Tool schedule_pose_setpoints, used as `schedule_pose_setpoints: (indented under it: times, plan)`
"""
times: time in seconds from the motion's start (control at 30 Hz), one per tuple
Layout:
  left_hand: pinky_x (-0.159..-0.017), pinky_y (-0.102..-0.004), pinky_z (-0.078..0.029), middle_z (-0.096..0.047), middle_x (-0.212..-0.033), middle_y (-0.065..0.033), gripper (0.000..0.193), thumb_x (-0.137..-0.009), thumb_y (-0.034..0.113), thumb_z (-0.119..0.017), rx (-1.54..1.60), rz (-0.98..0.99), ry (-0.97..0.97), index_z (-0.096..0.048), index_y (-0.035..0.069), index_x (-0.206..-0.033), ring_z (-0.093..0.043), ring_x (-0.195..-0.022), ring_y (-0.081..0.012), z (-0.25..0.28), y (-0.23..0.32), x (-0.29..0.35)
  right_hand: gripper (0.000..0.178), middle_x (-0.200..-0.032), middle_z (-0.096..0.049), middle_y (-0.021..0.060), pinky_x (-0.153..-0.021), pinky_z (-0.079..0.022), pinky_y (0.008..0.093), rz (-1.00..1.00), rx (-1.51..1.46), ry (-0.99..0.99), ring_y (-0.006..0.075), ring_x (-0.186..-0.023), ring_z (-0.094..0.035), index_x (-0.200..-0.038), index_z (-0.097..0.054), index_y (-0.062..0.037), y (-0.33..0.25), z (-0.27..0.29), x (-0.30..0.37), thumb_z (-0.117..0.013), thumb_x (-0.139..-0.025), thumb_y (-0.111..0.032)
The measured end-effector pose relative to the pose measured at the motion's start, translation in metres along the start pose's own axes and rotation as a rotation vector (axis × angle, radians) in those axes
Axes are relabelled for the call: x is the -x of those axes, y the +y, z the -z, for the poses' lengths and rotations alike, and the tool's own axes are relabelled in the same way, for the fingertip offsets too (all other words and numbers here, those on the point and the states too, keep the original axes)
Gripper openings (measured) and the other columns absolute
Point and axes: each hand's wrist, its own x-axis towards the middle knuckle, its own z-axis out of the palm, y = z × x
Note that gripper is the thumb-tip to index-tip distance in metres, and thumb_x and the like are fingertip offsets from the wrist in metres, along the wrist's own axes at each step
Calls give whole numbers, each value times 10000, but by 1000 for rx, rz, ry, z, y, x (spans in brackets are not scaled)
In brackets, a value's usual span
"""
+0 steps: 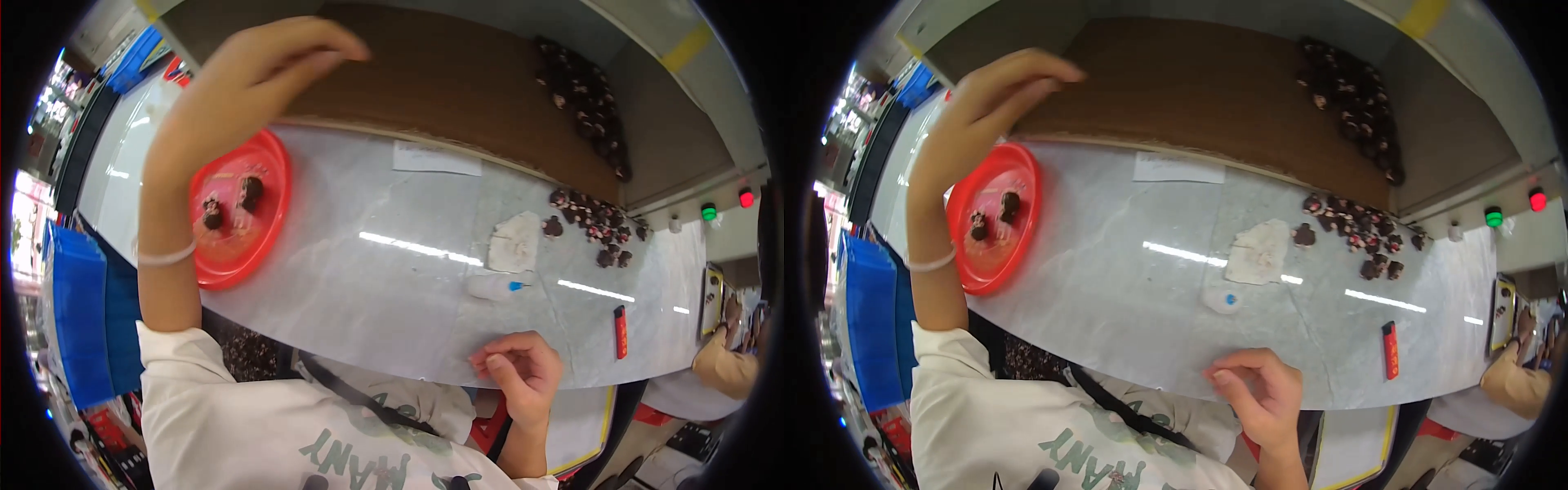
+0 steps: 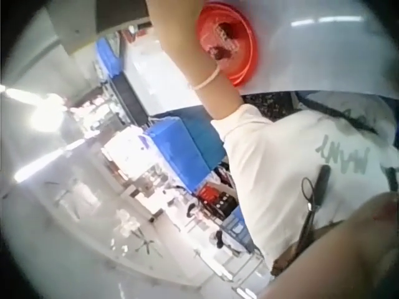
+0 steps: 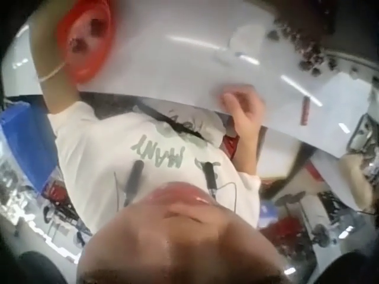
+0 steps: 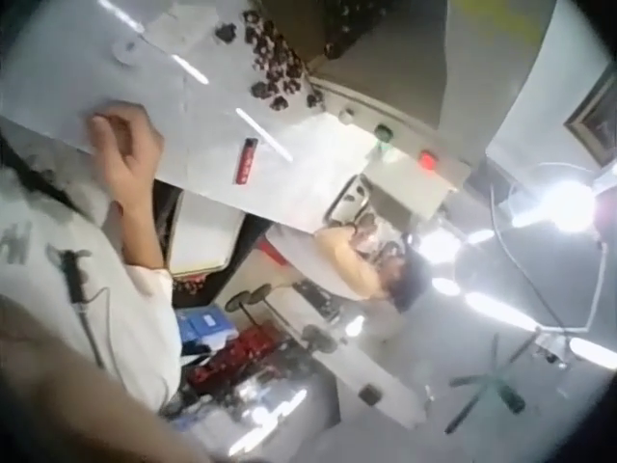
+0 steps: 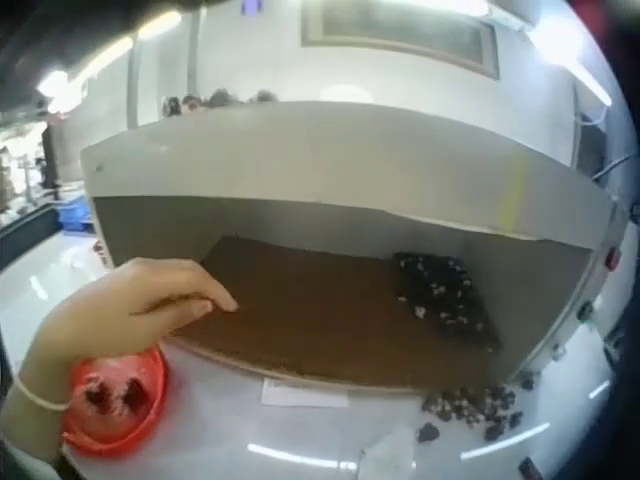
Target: Applying adhesive and assembling small plastic character figurines at a manufacturing workstation.
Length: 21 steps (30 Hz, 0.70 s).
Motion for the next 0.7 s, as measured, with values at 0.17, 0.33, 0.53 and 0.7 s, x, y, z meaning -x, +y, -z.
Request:
schedule_pose_setpoints:
  times: [0.17,0.33,0.53,0.7]
  plan:
    - [-908,-351,-374,-519,-1146,-139,320,-861,104,-452,131,-68,-457,-463,52,-1177,-484,-1075,-266,-104,-3,-119,85,-755,-617,136,-578,-493,239,16,-32,-30,155,-676,-602,-851,-539,48,-1,4,1,-550,-767,41]
    - [-926,-365,-362,-485,-1154,-196,394,-807,17,-470,150,-141,-163,-414,50,-1195,-446,-1108,-307,-206,-17,-203,86,-767,-623,135,-586,-485,232,45,34,-80,147,-681,-601,-836,-556,47,1,7,2,-559,-751,60]
    - [-836,-304,-407,-553,-925,-111,379,-720,54,-624,414,-29,-86,-491,69,-1075,-525,-923,-198,-212,-35,-224,87,-784,-627,136,-646,-487,245,86,36,-148,164,-714,-612,-819,-570,46,-2,10,-3,-568,-736,71]
    - [-810,-241,-406,-554,-931,-26,302,-743,55,-621,692,-49,-193,-517,59,-1026,-504,-892,-106,-148,-33,-171,122,-836,-619,143,-687,-480,262,29,-72,-173,175,-762,-606,-858,-564,45,0,19,-1,-569,-738,64]
